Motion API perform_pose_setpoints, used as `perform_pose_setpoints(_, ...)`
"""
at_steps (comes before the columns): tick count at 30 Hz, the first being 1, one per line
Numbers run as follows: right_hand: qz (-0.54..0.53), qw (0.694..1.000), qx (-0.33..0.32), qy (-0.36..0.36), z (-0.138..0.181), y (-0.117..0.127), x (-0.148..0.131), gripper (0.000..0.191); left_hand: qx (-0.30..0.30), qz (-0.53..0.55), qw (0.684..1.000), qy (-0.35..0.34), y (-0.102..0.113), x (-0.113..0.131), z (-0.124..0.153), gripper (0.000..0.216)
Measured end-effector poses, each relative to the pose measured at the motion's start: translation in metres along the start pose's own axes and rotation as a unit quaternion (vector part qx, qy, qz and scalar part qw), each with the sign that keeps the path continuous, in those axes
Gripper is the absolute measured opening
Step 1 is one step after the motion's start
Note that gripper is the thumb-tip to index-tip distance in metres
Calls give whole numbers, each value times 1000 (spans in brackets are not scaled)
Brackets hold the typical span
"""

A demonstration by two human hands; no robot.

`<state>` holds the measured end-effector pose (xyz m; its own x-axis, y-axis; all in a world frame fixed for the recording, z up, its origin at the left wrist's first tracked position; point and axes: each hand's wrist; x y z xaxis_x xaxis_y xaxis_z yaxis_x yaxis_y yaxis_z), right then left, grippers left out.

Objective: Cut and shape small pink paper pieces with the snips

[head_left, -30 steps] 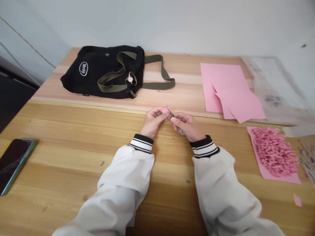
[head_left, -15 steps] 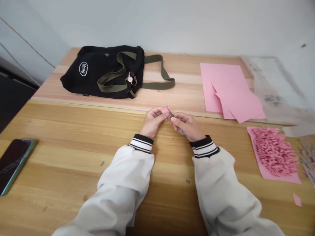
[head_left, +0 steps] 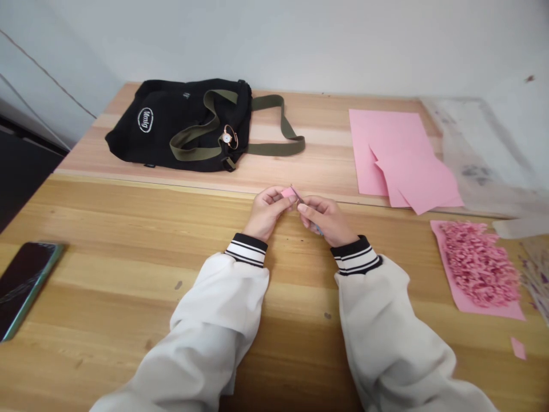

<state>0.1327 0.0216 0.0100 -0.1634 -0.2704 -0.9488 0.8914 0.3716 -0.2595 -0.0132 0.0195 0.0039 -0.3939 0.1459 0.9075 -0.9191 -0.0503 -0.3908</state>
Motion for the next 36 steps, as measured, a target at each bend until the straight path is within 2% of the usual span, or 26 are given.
perform_pose_setpoints(8,-6,1000,-1,1,-1,2,0,40,0,21,1000,4,-2,1,1,28)
perform_pose_setpoints(36,-30,1000,5,-3,0,3,1,38,9,-3,1000,9,-2,1,0,27)
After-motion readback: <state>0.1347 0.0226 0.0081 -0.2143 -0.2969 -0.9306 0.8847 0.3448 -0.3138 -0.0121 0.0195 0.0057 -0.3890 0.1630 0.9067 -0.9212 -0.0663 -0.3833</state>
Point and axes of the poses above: each hand's wrist, its own z-axis away from the middle knuckle, its own y-axis out of the back of the hand, x = y × z, and after that the axes turned 7 degrees about -z, right-handed
